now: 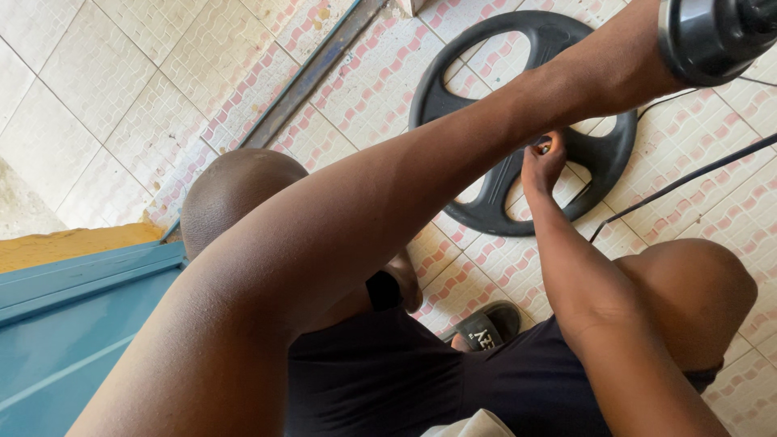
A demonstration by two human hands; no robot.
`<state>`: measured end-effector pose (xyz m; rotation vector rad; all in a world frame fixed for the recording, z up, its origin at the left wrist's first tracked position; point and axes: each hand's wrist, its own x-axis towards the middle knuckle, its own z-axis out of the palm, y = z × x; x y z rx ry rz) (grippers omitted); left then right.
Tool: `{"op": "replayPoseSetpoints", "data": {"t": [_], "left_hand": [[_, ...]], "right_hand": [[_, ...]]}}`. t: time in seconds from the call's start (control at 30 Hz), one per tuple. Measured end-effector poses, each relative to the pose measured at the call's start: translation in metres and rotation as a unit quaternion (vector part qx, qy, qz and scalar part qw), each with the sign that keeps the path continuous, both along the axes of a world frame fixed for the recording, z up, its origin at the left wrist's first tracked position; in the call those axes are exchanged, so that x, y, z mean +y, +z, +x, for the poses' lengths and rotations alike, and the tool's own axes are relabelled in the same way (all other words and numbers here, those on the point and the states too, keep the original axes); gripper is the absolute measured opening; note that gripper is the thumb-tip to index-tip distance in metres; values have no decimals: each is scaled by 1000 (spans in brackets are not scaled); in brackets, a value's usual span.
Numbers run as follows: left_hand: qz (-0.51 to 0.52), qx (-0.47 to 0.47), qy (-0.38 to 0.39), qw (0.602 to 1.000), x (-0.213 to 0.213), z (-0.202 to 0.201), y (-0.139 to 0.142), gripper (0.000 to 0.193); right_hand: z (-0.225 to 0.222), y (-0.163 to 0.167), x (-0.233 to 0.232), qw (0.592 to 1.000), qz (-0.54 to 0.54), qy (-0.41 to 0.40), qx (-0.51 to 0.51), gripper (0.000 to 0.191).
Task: The person sits on the floor servicing a standing electric fan. They unscrew fasteners at the fan base and motor housing using a screwdriver, handle small screws and parts by hand, and work on the detached motor unit while holding components in their lap.
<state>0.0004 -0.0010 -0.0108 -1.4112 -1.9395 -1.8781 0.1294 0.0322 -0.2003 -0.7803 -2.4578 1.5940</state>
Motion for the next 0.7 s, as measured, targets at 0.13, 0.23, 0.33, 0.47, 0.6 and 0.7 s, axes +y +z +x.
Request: {"op": "replayPoseSetpoints", "data": {"t": [0.13, 0.23, 0.33, 0.47, 0.6, 0.7], "left_hand": [[0, -1, -1, 1000, 0, 0, 1, 22], [-1, 1, -5, 1000, -1, -1, 1, 22], [0, 1, -8, 1000, -1, 0, 3, 23], [3, -1, -9, 1000, -2, 2, 6, 23], [5, 3, -14, 1000, -6, 1, 13, 23], [20, -9, -31, 999, -9, 2, 17, 24]], "right_hand": [[-1, 11, -3, 993, 106, 49, -25, 28], [-3, 15, -4, 988, 134, 71, -32, 25], [-5, 11, -2, 982, 163, 87, -27, 24], [-3, 8, 1, 994, 93, 51, -33, 31], [-1, 13, -3, 997, 62, 28, 19, 38], [-2, 22, -6, 994, 91, 52, -37, 36]]}}
